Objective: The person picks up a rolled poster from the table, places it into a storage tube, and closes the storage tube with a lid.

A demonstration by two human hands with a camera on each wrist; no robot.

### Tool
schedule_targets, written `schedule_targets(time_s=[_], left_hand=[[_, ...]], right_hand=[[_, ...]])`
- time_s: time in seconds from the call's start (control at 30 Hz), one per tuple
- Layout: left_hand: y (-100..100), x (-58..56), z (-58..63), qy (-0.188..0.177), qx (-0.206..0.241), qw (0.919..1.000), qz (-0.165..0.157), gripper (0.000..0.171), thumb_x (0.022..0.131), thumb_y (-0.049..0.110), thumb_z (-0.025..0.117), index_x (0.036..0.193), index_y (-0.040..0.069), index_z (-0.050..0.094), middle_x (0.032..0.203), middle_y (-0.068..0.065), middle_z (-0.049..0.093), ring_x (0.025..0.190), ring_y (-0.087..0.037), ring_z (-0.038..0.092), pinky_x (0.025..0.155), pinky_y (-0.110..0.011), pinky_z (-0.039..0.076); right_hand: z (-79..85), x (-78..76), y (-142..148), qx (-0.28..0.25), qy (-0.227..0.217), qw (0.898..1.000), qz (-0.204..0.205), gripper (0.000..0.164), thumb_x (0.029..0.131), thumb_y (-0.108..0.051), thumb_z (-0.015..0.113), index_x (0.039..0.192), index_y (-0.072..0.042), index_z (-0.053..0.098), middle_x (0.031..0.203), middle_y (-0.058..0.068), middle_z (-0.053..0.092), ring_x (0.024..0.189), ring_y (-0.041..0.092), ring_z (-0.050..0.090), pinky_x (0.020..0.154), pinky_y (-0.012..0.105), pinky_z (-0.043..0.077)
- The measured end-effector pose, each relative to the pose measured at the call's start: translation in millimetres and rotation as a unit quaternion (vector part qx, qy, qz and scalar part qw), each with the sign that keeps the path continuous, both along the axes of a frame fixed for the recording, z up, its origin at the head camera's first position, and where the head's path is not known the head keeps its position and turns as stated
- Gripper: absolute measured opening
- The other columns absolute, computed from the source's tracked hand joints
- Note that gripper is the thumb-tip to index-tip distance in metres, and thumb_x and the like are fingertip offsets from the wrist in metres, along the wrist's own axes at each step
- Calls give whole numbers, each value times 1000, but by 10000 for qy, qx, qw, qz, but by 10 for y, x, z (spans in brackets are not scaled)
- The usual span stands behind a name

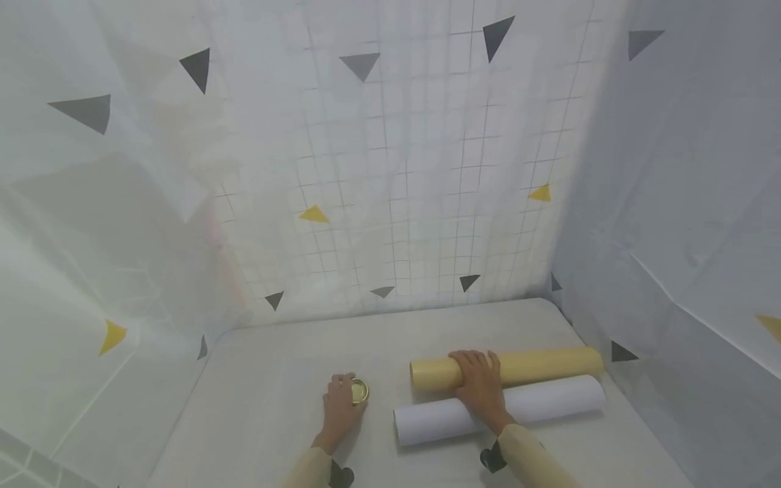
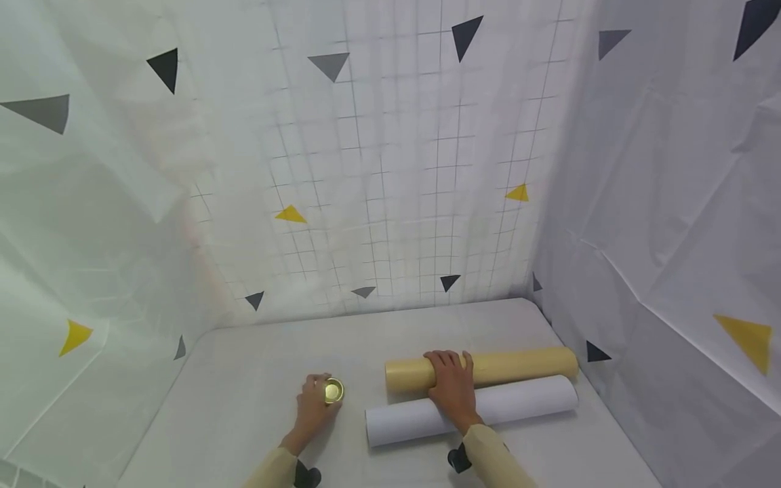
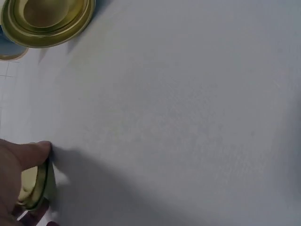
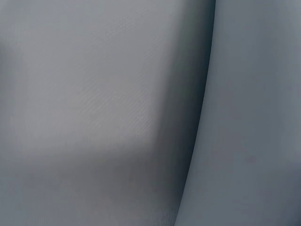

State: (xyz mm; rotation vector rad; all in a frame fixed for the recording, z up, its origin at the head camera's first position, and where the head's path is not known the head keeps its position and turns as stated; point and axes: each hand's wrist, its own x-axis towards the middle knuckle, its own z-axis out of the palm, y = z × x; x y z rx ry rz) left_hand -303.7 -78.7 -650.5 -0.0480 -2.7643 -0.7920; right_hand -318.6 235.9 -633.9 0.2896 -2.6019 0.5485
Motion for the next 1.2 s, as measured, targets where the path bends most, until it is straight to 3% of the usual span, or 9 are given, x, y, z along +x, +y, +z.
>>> schedule_targets(time_s=[0.17, 0.23, 0.37, 0.5, 0.63, 0.73, 0.83, 1.0, 1.2], left_hand=[[35, 4, 30, 30, 92, 9997, -203, 56, 78, 5, 77, 131, 1, 57, 114, -16, 56, 99, -29, 61, 82, -50, 51], [36, 9, 23, 179, 365, 9985, -375, 52, 79, 2, 74, 129, 4, 58, 112, -13, 58, 94, -25, 61, 80, -46, 51], [54, 41, 39, 292, 617, 9950, -726, 31, 88, 0, 66, 118, 6, 61, 105, -5, 60, 90, -15, 58, 80, -36, 53], [91, 55, 55, 6, 480, 9958, -775, 14, 101, 10, 58, 113, 7, 63, 97, 1, 55, 80, -4, 46, 73, -24, 47], [134, 37, 42, -277, 466, 9967, -597, 22, 105, 16, 52, 122, 8, 63, 106, 0, 53, 80, -3, 46, 71, -22, 47], [163, 11, 24, -310, 546, 9971, -422, 23, 106, 18, 51, 123, 9, 62, 115, -3, 54, 92, -9, 55, 81, -29, 54], [183, -24, 3, -262, 721, 9967, -268, 23, 107, 22, 50, 122, 9, 62, 119, -4, 60, 105, -16, 59, 93, -39, 54], [210, -59, 5, -311, 1140, 9925, -303, 26, 108, 28, 48, 119, 9, 63, 105, -2, 73, 95, -16, 66, 83, -36, 54], [333, -110, 52, -541, 1589, 9846, -498, 37, 109, 39, 43, 119, 9, 63, 100, -3, 73, 88, -13, 65, 78, -32, 52]], right_hand=[[6, 4, -2, -49, -42, 10000, -21, 69, 61, -8, 84, 127, -16, 66, 127, 9, 70, 124, 35, 58, 118, 67, 23], [27, 13, -4, -98, -72, 9999, -2, 69, 61, -7, 84, 127, -16, 66, 127, 9, 70, 124, 36, 58, 118, 67, 23], [33, 0, 4, -156, 1, 9999, 39, 69, 60, -5, 83, 126, -15, 66, 126, 9, 70, 123, 36, 58, 117, 68, 23], [14, -29, 13, -164, 188, 9997, 61, 70, 57, -5, 83, 124, -15, 66, 124, 9, 70, 120, 36, 58, 115, 69, 25], [26, -41, 11, -185, 234, 9995, 94, 70, 56, -6, 83, 123, -15, 67, 123, 9, 71, 119, 36, 59, 114, 70, 26], [50, -38, 6, -168, 96, 9998, 84, 70, 58, -6, 83, 124, -15, 67, 124, 10, 71, 121, 37, 59, 116, 69, 25], [64, -36, -3, -144, 20, 9999, 63, 69, 59, -7, 84, 125, -15, 67, 125, 9, 71, 122, 36, 59, 117, 69, 25], [43, -45, -25, -187, 132, 9997, 83, 69, 58, -6, 85, 123, -15, 67, 123, 9, 71, 120, 36, 59, 115, 70, 25], [-5, -86, -17, -123, 156, 9998, -12, 72, 56, -6, 84, 125, -17, 66, 124, 7, 70, 121, 34, 58, 116, 68, 24]])
